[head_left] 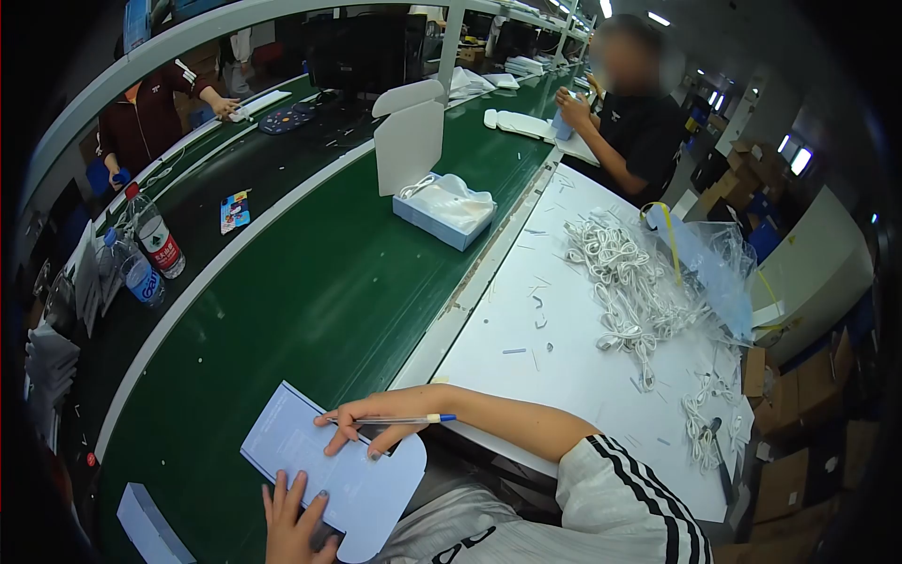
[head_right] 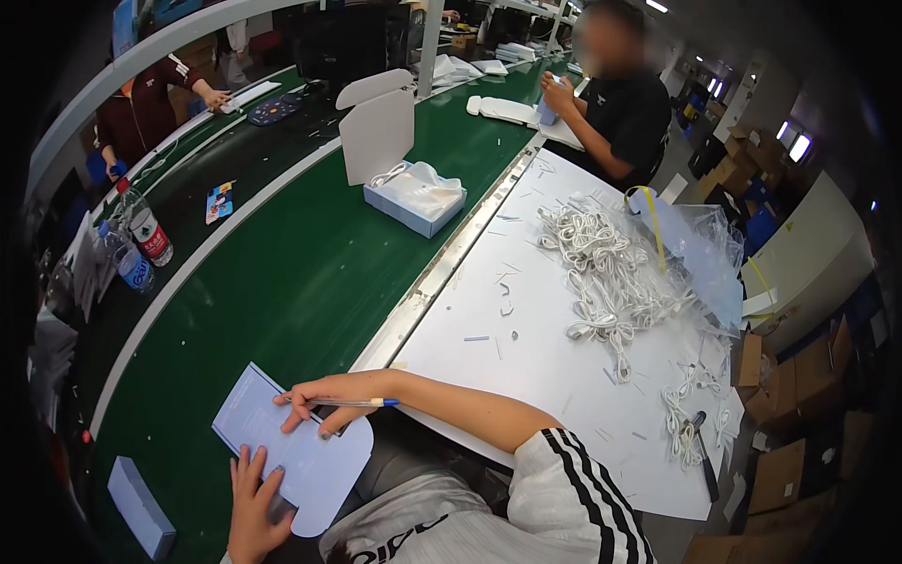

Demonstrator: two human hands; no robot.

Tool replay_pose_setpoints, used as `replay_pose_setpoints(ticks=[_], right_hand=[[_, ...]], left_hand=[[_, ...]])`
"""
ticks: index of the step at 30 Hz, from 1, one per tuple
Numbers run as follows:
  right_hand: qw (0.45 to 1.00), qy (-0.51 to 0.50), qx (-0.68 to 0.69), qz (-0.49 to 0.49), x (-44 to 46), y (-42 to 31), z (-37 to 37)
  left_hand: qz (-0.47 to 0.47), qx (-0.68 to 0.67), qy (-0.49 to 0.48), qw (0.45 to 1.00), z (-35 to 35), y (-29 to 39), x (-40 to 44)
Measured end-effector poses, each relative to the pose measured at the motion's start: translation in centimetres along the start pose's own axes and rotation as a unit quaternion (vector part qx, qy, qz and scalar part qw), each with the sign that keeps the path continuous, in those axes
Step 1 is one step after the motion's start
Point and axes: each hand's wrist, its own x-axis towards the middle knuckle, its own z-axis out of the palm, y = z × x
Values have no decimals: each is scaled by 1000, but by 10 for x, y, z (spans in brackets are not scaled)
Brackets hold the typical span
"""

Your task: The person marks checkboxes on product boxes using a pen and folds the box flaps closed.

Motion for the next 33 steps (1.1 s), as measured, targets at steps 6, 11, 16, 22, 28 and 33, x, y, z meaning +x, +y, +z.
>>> replay_pose_setpoints(ticks=[6, 11, 16, 22, 28, 33], right_hand=[[1000, 7, 5, -23, -1, 6, -1], [988, 53, 146, -21, -5, 5, -3], [937, 79, 326, -103, 3, -6, -2], [946, 112, 234, -196, 12, -52, 28], [968, 209, 61, -123, 14, -51, 41], [971, 206, 17, -116, 14, -43, 29]], left_hand=[[-28, 215, 170, 961, 66, -6, 0], [137, 238, 201, 940, 62, -2, 10], [133, -79, 285, 946, 29, -9, 18], [-95, -308, 462, 826, 37, -27, -3], [-96, -405, 405, 814, 9, 3, 18], [-62, -479, 424, 766, 6, 17, 26]])
